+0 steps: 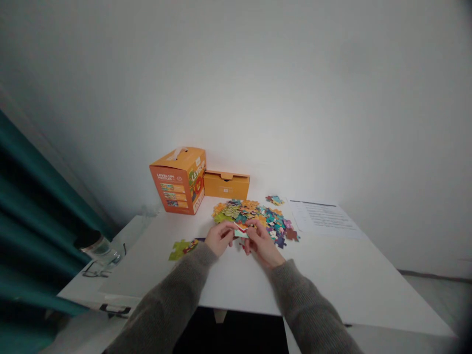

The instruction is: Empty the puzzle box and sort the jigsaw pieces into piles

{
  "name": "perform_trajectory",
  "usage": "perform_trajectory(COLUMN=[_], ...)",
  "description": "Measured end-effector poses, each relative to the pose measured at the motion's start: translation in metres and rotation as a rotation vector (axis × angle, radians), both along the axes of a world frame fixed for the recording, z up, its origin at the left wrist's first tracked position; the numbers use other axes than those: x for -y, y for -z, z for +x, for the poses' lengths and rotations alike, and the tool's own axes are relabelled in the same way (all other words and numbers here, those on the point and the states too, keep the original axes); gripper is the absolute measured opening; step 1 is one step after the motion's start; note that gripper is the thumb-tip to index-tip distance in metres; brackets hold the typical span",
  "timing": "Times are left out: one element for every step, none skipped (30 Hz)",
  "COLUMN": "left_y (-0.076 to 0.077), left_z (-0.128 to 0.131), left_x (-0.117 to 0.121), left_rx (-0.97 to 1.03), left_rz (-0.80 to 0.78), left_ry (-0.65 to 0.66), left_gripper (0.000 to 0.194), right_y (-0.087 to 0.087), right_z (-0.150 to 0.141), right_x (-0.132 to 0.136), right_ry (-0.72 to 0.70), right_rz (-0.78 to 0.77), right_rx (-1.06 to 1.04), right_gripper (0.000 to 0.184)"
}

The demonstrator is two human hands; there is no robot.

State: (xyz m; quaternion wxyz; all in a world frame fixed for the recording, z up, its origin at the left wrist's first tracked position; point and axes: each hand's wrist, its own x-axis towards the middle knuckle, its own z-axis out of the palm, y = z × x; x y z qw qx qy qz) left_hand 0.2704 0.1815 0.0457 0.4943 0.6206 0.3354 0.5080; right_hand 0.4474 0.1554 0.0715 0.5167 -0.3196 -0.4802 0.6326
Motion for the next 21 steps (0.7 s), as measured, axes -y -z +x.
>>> perform_trajectory(left_y=[-0.001,-0.003,-0.004,-0.005,-0.007,-0.007,-0.008,-0.008,-0.009,-0.009,-0.009,-0.009,-0.010,-0.012,-0.014,-0.017,-0.020,-0.023,-0.027,-0.030,-0.033], left_z=[-0.001,-0.001,-0.002,-0.002,-0.002,-0.002,-0.001,0.001,0.002,0.004,0.005,0.005,0.004,0.002,-0.003,-0.010,-0.020,-0.031,-0.043,-0.056,-0.069], left_x=[0.001,0.001,0.002,0.002,0.002,0.002,0.001,0.001,0.001,0.001,0.001,0.002,0.002,0.002,0.002,0.002,0.002,0.002,0.001,0.001,0.000], left_rx=[-0.016,-0.018,-0.007,0.015,0.038,0.056,0.062,0.056,0.040,0.022,0.006,-0.005,-0.012,-0.013,-0.016,-0.035,-0.078,-0.146,-0.248,-0.363,-0.482], left_rz=[0.004,0.007,0.012,0.020,0.028,0.035,0.037,0.032,0.018,-0.001,-0.023,-0.045,-0.061,-0.070,-0.073,-0.073,-0.070,-0.060,-0.038,0.007,0.080], left_ry=[0.013,0.023,0.029,0.024,0.010,-0.008,-0.023,-0.027,-0.019,-0.010,-0.005,-0.010,-0.024,-0.048,-0.087,-0.136,-0.191,-0.245,-0.288,-0.317,-0.326], left_gripper=[0.029,0.029,0.030,0.032,0.034,0.037,0.040,0.042,0.043,0.044,0.045,0.046,0.046,0.047,0.046,0.045,0.042,0.038,0.034,0.030,0.026], right_y=[-0.001,-0.001,-0.001,-0.001,0.000,0.001,0.001,0.002,0.002,0.002,0.002,0.002,0.001,0.001,0.000,0.000,0.001,0.002,0.004,0.006,0.008], right_z=[0.000,0.000,-0.001,-0.001,-0.001,-0.001,-0.001,-0.001,-0.002,-0.002,-0.003,-0.004,-0.004,-0.003,-0.002,0.000,0.003,0.006,0.008,0.010,0.011], right_x=[0.000,-0.001,-0.002,-0.003,-0.004,-0.004,-0.005,-0.005,-0.005,-0.004,-0.004,-0.004,-0.004,-0.005,-0.006,-0.007,-0.009,-0.010,-0.012,-0.013,-0.014], right_ry=[0.022,0.057,0.094,0.127,0.154,0.174,0.189,0.195,0.194,0.184,0.165,0.148,0.140,0.148,0.179,0.228,0.290,0.350,0.394,0.418,0.417], right_rz=[0.016,0.034,0.051,0.069,0.089,0.109,0.129,0.146,0.160,0.171,0.175,0.174,0.171,0.170,0.174,0.185,0.206,0.235,0.271,0.315,0.369], right_rx=[0.002,0.010,0.020,0.034,0.051,0.071,0.094,0.124,0.156,0.187,0.212,0.227,0.232,0.231,0.236,0.259,0.302,0.367,0.452,0.546,0.639], right_gripper=[0.032,0.035,0.037,0.037,0.036,0.035,0.033,0.031,0.030,0.030,0.031,0.033,0.034,0.034,0.033,0.031,0.028,0.026,0.023,0.022,0.021])
